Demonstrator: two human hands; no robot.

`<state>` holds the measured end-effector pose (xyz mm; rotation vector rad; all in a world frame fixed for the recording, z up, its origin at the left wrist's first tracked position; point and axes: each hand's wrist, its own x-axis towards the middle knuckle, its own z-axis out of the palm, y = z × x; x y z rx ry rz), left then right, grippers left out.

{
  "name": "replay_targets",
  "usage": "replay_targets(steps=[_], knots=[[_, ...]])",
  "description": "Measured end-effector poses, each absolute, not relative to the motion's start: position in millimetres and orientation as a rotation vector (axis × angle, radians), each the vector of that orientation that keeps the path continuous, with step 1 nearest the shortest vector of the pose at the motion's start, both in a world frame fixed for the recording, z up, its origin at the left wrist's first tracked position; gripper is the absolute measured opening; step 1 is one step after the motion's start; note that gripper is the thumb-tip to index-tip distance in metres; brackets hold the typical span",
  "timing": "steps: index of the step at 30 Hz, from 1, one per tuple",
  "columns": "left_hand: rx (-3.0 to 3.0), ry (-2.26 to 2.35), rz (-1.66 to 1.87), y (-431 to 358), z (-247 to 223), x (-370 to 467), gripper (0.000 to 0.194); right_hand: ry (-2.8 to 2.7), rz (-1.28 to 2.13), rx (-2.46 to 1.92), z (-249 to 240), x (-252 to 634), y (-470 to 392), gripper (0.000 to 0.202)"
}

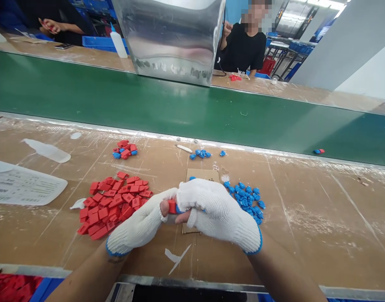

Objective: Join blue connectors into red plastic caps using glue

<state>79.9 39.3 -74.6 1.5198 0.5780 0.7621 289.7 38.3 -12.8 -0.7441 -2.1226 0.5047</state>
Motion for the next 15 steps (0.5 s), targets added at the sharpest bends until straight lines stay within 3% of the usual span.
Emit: replay_targets(steps=[8, 15], knots=[[1.446, 0.515, 0.821, 34, -58, 90, 0.048, -2.070, 0.605, -0.665, -14, 287, 38, 0.024], [1.393, 0.503, 0.764, 34, -84, 93, 0.065, -2.102, 0.632, -0.662, -7, 284, 42, 0.036]])
